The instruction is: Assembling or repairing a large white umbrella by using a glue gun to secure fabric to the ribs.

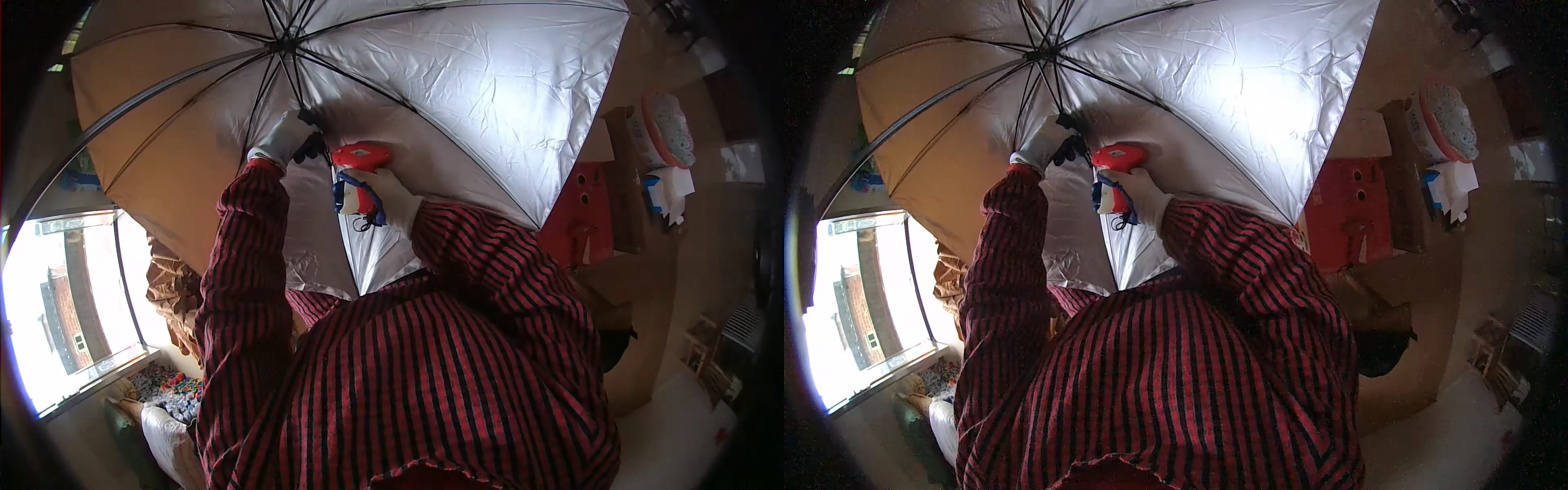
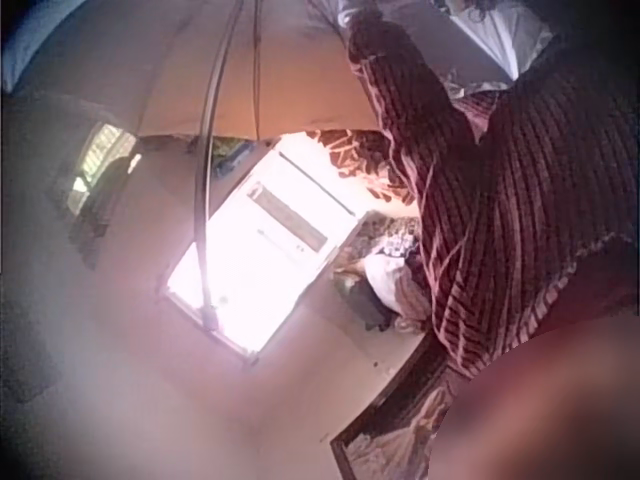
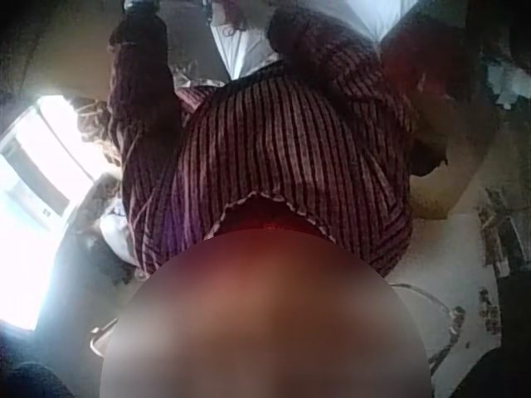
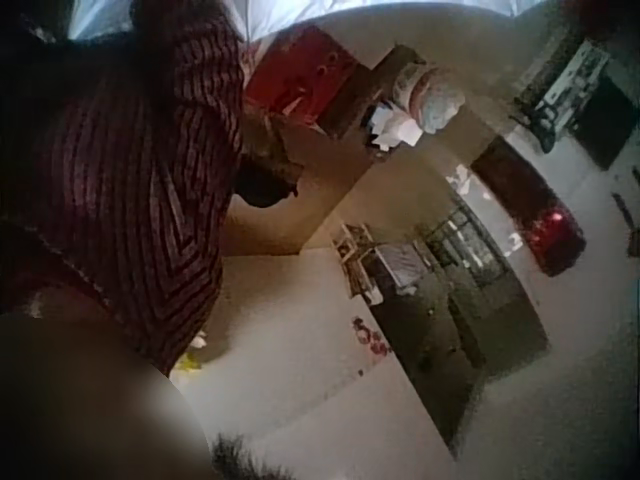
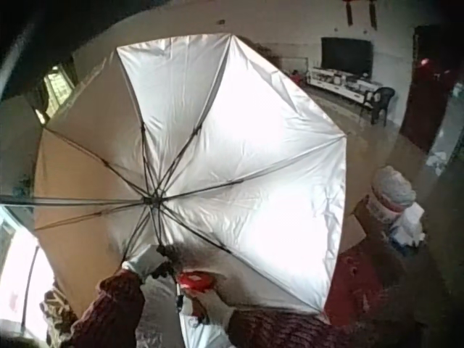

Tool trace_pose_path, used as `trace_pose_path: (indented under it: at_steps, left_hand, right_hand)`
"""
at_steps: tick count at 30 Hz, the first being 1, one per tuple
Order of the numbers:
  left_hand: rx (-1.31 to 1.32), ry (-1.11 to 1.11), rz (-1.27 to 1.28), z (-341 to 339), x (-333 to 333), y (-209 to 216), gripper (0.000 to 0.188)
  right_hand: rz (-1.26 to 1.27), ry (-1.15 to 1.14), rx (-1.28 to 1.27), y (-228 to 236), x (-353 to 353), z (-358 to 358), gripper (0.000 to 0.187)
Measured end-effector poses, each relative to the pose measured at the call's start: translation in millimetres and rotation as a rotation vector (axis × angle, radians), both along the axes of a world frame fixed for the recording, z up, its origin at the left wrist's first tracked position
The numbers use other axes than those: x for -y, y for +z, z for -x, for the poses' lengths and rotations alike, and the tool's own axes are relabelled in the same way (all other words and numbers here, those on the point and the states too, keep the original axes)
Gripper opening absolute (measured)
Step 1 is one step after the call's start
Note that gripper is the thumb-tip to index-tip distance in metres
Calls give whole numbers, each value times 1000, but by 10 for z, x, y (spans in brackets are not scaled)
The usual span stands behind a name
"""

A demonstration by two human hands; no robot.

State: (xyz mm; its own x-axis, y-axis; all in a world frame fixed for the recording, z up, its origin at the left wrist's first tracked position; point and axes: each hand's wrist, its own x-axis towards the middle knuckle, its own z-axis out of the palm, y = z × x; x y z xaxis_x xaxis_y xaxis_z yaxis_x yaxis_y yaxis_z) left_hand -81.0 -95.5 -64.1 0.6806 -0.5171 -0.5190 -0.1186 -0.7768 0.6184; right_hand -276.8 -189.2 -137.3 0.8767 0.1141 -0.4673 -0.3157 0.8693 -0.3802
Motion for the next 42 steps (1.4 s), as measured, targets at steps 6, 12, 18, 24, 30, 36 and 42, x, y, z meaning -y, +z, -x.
trace_pose_path:
  at_steps: [6, 12, 18, 24, 30, 36, 42]
  left_hand:
    - [10, -59, -16, 37, 15, 73, 19]
    - [-51, 43, 67, -24, -83, -10, 16]
    - [-158, -34, 68, -42, -96, 93, 13]
    - [-132, -37, 177, -130, -161, -89, 15]
    - [300, -672, 251, -443, -444, -387, 15]
    - [-96, 4, 152, -93, -170, -145, 16]
    - [-157, 10, 168, -58, -176, -51, 16]
  right_hand:
    - [-42, -86, 9, -62, -83, 20, 30]
    - [-199, 102, 184, -295, 72, -131, 24]
    - [-293, 208, 212, -377, 195, -144, 20]
    - [-39, 149, 124, -388, 172, -162, 20]
    - [116, 142, 141, -581, 43, -260, 22]
    - [11, 156, 199, -571, 105, -225, 24]
    - [-107, 191, 185, -501, 155, -222, 24]
